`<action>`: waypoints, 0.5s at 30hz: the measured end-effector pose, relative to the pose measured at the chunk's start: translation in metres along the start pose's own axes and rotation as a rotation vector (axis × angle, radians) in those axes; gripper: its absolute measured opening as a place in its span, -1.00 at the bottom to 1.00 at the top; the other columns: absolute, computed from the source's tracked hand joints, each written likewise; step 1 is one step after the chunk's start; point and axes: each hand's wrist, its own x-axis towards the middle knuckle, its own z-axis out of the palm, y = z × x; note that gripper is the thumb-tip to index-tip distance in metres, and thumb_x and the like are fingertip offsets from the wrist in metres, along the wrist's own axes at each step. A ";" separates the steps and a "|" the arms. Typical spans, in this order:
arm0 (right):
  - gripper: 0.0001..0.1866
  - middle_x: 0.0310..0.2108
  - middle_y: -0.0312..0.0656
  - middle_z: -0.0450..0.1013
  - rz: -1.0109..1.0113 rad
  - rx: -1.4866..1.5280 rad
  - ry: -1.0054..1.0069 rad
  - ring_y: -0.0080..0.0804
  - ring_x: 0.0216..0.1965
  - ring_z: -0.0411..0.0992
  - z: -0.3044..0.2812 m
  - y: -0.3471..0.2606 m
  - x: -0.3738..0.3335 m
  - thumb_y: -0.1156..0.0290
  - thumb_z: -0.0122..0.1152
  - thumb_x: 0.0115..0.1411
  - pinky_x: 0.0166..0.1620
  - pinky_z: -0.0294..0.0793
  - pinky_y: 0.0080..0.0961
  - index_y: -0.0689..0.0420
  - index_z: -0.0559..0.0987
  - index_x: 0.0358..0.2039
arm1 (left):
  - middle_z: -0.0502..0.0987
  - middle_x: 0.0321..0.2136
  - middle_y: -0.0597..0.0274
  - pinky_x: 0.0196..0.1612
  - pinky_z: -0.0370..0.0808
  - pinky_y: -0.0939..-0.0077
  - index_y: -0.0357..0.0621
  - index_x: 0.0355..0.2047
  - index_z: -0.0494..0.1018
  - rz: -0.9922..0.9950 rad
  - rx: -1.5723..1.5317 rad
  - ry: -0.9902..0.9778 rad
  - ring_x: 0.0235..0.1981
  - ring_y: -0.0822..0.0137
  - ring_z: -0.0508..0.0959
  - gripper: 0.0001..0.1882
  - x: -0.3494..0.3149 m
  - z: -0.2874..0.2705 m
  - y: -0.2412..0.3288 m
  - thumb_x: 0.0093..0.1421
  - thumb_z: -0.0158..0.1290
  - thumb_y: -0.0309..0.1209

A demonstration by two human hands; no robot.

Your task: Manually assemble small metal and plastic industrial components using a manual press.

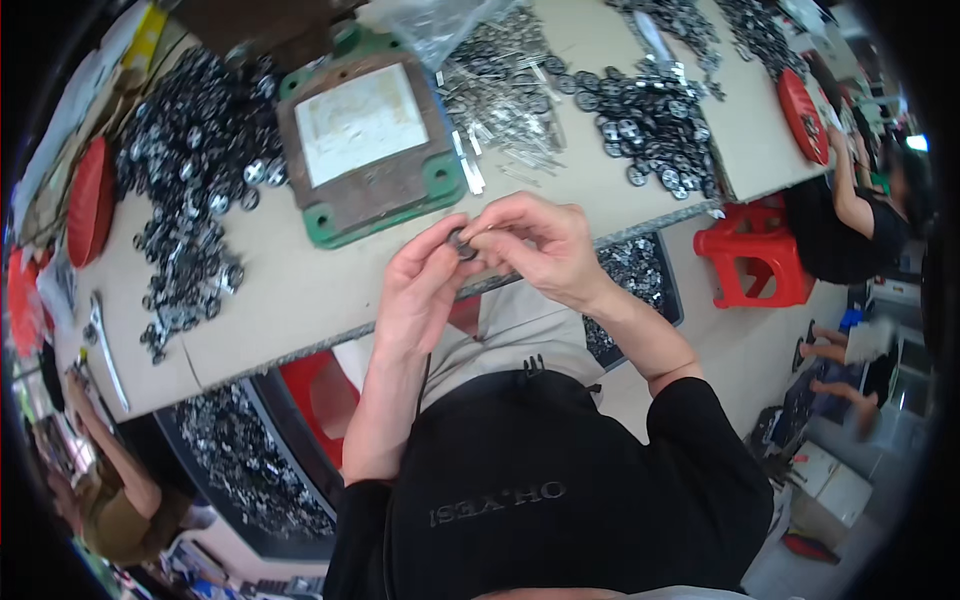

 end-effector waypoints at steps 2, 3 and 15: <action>-0.78 -0.34 -0.24 0.50 0.244 0.105 0.000 -0.51 -0.37 0.49 -0.003 -0.014 0.004 0.45 0.19 0.05 -0.33 0.51 -0.52 0.16 0.53 -0.24 | 0.44 -0.12 0.00 -0.10 0.48 0.46 -0.31 0.01 0.31 0.010 -0.078 0.032 -0.17 0.24 0.51 -0.66 -0.001 -0.003 0.003 0.21 -0.08 -0.53; -0.78 -0.34 -0.24 0.50 0.234 0.083 0.005 -0.51 -0.37 0.49 -0.019 -0.022 0.011 0.45 0.19 0.05 -0.33 0.51 -0.52 0.16 0.53 -0.24 | 0.44 -0.12 0.00 -0.10 0.48 0.46 -0.31 0.01 0.31 0.015 -0.087 0.009 -0.17 0.24 0.51 -0.66 0.005 0.002 0.002 0.21 -0.08 -0.53; -0.75 -0.27 -0.14 0.37 0.268 -1.333 0.066 -0.16 -0.18 0.36 -0.141 0.004 0.068 0.42 0.19 -0.03 -0.14 0.33 -0.34 0.19 0.53 -0.29 | 0.44 -0.11 0.00 -0.10 0.48 0.46 -0.32 0.02 0.29 -0.030 -0.064 0.035 -0.18 0.22 0.51 -0.65 0.010 0.014 0.006 0.21 -0.08 -0.50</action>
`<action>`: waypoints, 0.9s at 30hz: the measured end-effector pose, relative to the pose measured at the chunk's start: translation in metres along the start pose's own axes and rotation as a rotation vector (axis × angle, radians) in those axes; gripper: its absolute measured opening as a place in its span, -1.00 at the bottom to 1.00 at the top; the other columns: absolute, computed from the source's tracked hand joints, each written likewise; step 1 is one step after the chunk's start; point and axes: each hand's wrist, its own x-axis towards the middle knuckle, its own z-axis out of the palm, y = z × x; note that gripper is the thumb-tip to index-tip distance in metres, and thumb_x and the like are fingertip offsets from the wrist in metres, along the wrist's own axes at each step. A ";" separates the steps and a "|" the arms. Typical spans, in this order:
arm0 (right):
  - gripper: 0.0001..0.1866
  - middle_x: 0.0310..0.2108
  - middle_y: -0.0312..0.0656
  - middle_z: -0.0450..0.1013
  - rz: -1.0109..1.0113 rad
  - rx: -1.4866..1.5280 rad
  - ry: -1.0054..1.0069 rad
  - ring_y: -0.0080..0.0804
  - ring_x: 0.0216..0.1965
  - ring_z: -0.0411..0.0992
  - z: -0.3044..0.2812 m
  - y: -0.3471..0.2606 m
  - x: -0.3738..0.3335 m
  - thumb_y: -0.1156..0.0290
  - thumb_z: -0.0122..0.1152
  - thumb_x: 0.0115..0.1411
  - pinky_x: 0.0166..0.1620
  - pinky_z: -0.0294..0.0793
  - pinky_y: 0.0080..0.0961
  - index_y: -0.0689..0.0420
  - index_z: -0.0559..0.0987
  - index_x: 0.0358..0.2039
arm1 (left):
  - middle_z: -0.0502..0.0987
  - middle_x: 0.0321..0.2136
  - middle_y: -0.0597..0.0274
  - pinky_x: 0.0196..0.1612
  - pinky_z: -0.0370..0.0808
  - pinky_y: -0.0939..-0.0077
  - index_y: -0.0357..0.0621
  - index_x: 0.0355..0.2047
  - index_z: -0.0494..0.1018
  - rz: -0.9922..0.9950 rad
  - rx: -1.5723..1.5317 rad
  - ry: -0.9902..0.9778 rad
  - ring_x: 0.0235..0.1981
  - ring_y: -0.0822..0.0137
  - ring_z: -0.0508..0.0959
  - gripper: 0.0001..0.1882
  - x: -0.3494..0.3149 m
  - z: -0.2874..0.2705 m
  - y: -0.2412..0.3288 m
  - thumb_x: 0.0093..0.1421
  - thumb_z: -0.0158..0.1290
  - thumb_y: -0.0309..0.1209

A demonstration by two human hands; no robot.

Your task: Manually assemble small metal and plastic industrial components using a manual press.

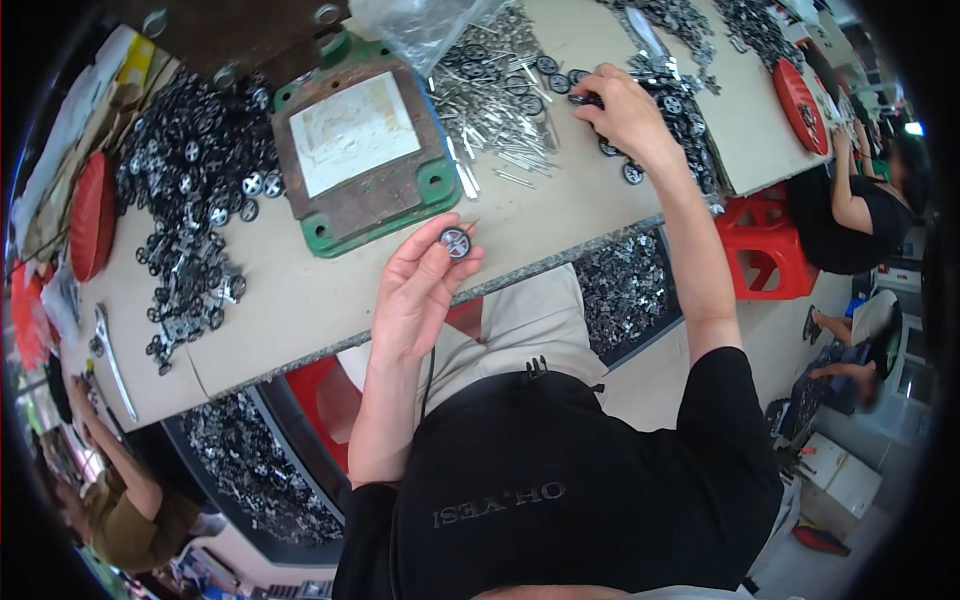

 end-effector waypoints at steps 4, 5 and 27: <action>-0.77 -0.35 -0.13 0.40 -0.109 0.068 0.095 -0.15 -0.23 0.37 0.008 0.009 -0.002 0.41 0.22 -0.08 -0.16 0.35 -0.35 0.22 0.55 -0.37 | 0.44 -0.12 0.00 -0.10 0.48 0.45 -0.32 0.01 0.29 0.000 0.024 0.029 -0.17 0.21 0.51 -0.65 -0.001 -0.003 0.000 0.21 -0.08 -0.50; -0.76 -0.39 -0.10 0.40 -0.146 0.065 0.069 -0.15 -0.25 0.38 0.007 0.009 -0.006 0.41 0.24 -0.11 -0.15 0.35 -0.36 0.23 0.55 -0.39 | 0.44 -0.12 0.00 -0.10 0.48 0.45 -0.32 0.01 0.29 -0.004 0.024 0.012 -0.17 0.21 0.51 -0.65 -0.002 -0.003 0.000 0.21 -0.08 -0.50; -0.53 -0.33 -0.15 0.48 0.730 0.043 -0.178 -0.23 -0.31 0.45 -0.039 0.156 0.079 -0.08 0.07 0.08 -0.48 0.50 -0.32 0.05 0.55 -0.21 | 0.45 -0.13 0.00 -0.08 0.50 0.42 -0.29 -0.04 0.34 -0.008 0.029 0.074 -0.19 0.23 0.52 -0.69 -0.002 -0.003 0.000 0.19 -0.05 -0.54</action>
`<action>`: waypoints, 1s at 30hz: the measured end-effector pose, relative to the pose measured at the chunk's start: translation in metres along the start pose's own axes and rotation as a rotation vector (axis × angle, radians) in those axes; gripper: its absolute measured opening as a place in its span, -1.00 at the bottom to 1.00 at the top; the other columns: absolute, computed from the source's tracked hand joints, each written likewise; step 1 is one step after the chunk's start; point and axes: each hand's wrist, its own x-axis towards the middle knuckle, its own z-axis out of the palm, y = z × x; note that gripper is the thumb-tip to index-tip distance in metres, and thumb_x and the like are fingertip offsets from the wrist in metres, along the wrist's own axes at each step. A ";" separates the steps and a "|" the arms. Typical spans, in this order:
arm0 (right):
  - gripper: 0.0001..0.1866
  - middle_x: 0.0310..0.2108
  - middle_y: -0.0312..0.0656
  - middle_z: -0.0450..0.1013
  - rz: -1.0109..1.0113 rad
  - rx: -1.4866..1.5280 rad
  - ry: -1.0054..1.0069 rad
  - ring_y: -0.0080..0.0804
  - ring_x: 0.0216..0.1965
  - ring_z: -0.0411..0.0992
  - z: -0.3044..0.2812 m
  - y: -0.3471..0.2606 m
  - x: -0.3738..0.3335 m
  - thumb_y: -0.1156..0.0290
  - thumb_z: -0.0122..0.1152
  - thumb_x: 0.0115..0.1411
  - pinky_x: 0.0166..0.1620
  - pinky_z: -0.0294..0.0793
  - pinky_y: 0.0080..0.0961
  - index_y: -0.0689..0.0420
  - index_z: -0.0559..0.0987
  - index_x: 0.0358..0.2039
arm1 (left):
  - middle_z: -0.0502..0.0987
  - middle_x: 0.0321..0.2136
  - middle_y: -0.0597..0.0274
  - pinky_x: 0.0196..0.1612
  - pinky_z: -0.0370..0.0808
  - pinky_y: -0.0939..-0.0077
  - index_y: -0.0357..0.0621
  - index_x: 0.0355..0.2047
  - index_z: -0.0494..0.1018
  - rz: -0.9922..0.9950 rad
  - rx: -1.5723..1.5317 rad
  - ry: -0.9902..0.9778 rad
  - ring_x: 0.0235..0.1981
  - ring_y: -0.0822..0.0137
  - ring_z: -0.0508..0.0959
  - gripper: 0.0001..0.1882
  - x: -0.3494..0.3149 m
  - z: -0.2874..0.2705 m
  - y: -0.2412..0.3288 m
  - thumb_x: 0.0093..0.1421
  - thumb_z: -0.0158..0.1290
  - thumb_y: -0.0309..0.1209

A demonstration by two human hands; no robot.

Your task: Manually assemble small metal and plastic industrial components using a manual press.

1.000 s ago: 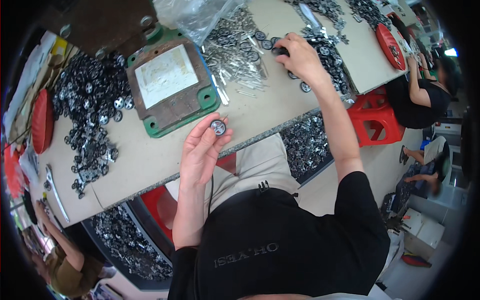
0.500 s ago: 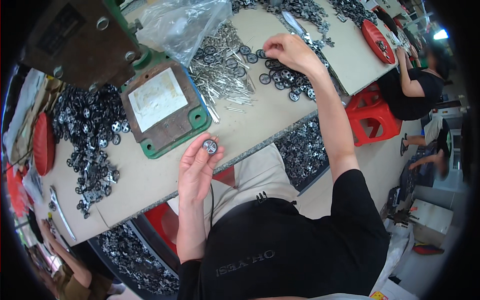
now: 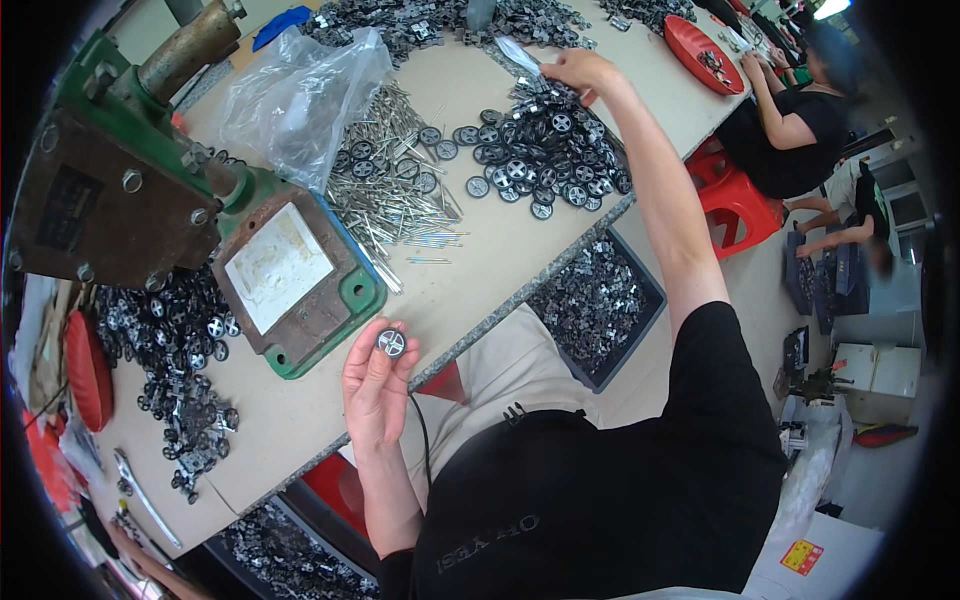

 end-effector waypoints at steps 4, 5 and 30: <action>-0.55 -0.27 -0.15 0.49 -0.528 -0.149 0.143 -0.30 -0.21 0.43 0.021 -0.023 -0.013 -0.06 0.14 0.04 -0.15 0.43 -0.36 0.01 0.55 -0.22 | 0.45 -0.13 0.00 -0.09 0.51 0.42 -0.30 -0.04 0.33 -0.005 0.010 -0.010 -0.18 0.22 0.52 -0.69 0.001 0.001 0.001 0.19 -0.05 -0.54; -0.55 -0.27 -0.15 0.49 -0.531 -0.144 0.140 -0.30 -0.21 0.43 0.023 -0.029 -0.016 -0.06 0.14 0.04 -0.15 0.43 -0.36 0.01 0.55 -0.22 | 0.45 -0.14 0.00 -0.09 0.51 0.42 -0.30 -0.03 0.33 -0.005 0.010 -0.005 -0.18 0.22 0.52 -0.69 0.000 0.000 0.001 0.19 -0.05 -0.54; -0.84 -0.34 -0.17 0.48 -0.661 1.287 -0.484 -0.45 -0.18 0.40 0.093 -0.059 -0.232 0.53 0.24 0.00 -0.13 0.37 -0.57 0.27 0.54 -0.35 | 0.43 -0.12 -0.02 -0.11 0.50 0.47 -0.34 -0.01 0.29 0.015 0.004 -0.028 -0.20 0.23 0.52 -0.66 -0.011 0.007 -0.001 0.20 -0.06 -0.50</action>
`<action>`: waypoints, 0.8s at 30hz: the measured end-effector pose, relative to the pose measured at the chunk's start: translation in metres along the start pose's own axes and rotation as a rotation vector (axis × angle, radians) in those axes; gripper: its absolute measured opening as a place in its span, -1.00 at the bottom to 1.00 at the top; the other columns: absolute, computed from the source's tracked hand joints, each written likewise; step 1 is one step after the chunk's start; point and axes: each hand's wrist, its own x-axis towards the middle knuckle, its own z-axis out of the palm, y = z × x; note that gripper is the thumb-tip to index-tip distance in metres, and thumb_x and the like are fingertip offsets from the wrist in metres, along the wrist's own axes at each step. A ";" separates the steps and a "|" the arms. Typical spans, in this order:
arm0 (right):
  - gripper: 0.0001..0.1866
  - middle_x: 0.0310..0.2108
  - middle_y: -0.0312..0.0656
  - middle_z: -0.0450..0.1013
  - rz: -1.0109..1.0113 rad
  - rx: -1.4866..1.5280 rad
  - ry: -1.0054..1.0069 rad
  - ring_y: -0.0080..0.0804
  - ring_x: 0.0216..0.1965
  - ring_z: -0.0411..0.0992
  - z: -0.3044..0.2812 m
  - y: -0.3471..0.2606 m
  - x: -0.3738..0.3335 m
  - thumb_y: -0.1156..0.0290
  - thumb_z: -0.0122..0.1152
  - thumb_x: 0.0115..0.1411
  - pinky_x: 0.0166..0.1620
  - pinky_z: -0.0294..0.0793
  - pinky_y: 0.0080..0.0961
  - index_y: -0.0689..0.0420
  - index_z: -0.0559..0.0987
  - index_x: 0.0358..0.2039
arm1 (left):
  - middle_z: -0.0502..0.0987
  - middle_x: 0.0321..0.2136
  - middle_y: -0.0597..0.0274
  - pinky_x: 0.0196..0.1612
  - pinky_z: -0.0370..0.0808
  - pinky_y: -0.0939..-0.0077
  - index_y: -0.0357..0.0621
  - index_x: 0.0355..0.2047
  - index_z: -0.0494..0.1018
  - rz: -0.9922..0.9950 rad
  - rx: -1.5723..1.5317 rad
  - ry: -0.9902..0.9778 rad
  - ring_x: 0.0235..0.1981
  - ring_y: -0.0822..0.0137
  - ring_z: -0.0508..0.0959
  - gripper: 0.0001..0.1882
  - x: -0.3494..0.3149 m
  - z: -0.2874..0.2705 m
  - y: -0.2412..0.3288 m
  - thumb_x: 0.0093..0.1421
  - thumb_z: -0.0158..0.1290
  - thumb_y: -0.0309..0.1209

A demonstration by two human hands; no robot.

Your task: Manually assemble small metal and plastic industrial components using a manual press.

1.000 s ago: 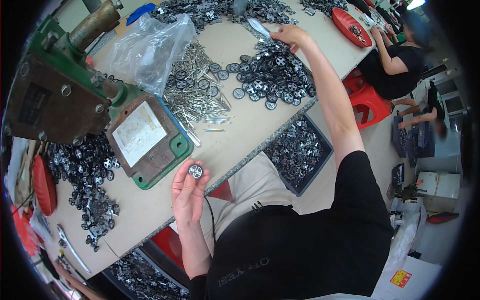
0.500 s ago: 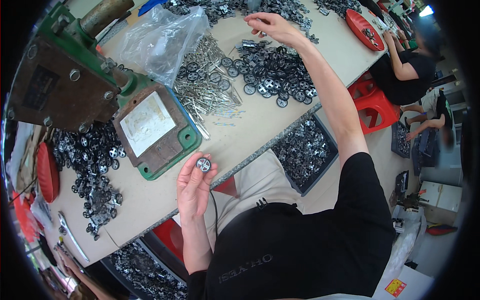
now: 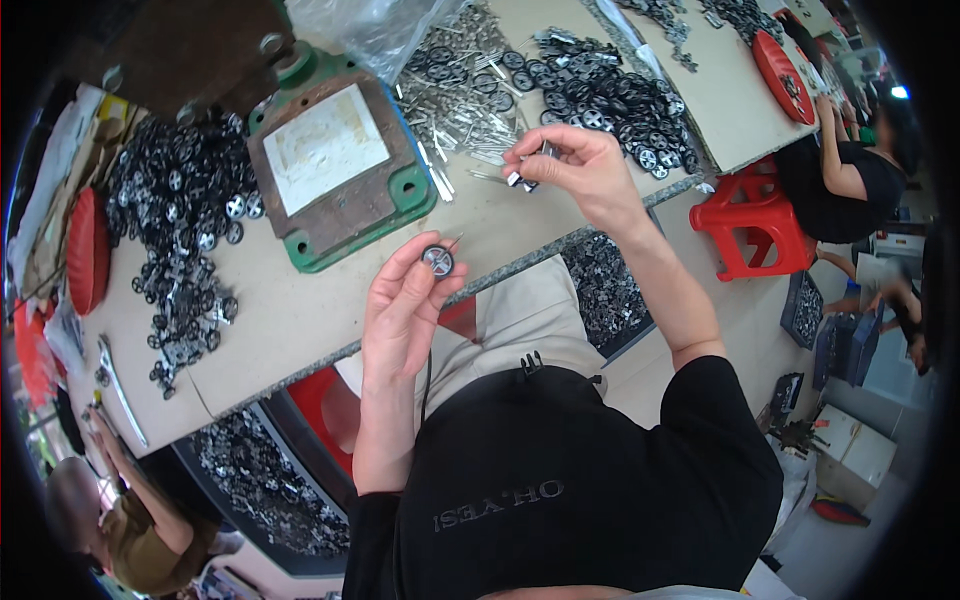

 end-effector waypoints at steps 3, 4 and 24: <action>-0.80 -0.37 -0.24 0.48 -0.652 -0.734 0.096 -0.48 -0.32 0.38 0.010 0.016 0.001 0.49 0.32 -0.11 -0.29 0.37 -0.66 0.15 0.60 -0.39 | 0.43 -0.12 0.00 -0.13 0.50 0.49 -0.33 -0.01 0.29 0.001 0.023 0.014 -0.20 0.25 0.52 -0.66 -0.004 -0.001 0.000 0.21 -0.06 -0.49; -0.74 -0.31 -0.23 0.44 -0.573 -0.785 0.148 -0.44 -0.35 0.35 0.018 0.018 -0.005 0.48 0.34 -0.19 -0.35 0.36 -0.61 0.07 0.62 -0.39 | 0.44 -0.12 0.01 -0.13 0.50 0.49 -0.33 -0.01 0.29 0.008 0.028 0.015 -0.20 0.25 0.52 -0.66 -0.006 -0.002 0.000 0.21 -0.06 -0.48; -0.67 -0.30 -0.25 0.44 0.091 -0.715 0.178 -0.58 -0.36 0.40 0.045 0.025 -0.036 0.51 0.32 -0.07 -0.34 0.39 -0.63 0.20 0.51 -0.24 | 0.47 -0.17 0.08 -0.13 0.48 0.49 -0.32 -0.06 0.34 0.108 0.183 0.130 -0.23 0.31 0.53 -0.69 -0.017 -0.001 0.001 0.16 0.00 -0.54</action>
